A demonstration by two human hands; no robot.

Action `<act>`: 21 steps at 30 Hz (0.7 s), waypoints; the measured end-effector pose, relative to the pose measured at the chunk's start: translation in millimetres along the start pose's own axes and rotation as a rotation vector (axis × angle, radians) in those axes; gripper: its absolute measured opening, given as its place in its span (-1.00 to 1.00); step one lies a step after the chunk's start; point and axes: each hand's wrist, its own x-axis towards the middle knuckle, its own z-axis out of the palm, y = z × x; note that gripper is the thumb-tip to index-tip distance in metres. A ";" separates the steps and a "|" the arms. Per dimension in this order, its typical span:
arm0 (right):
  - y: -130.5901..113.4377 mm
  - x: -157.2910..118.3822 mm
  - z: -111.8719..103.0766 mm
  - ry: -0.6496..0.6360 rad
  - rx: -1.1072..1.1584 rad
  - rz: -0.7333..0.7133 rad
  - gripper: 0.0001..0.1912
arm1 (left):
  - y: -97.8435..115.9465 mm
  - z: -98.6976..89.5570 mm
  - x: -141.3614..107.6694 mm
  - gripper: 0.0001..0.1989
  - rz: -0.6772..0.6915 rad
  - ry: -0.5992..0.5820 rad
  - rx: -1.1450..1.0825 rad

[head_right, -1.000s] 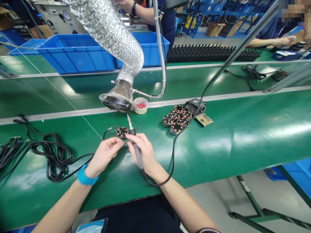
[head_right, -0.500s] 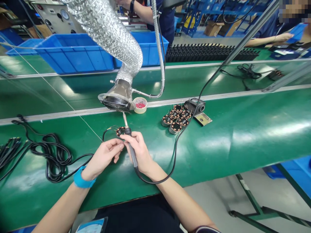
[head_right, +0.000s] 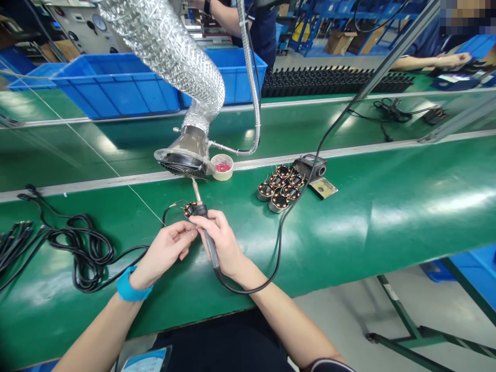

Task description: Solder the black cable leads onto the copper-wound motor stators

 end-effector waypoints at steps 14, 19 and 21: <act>-1.3 -2.9 -2.3 0.071 -0.036 -0.030 -0.55 | -12.4 0.2 4.1 -0.74 -0.101 -0.029 -0.202; -2.1 -6.6 -11.5 0.198 -0.068 -0.022 -0.60 | -13.0 1.2 5.0 -0.76 -0.118 0.013 -0.190; -2.9 -10.1 -17.4 0.265 -0.049 0.011 -0.67 | -13.0 1.3 5.0 -0.75 -0.126 0.020 -0.183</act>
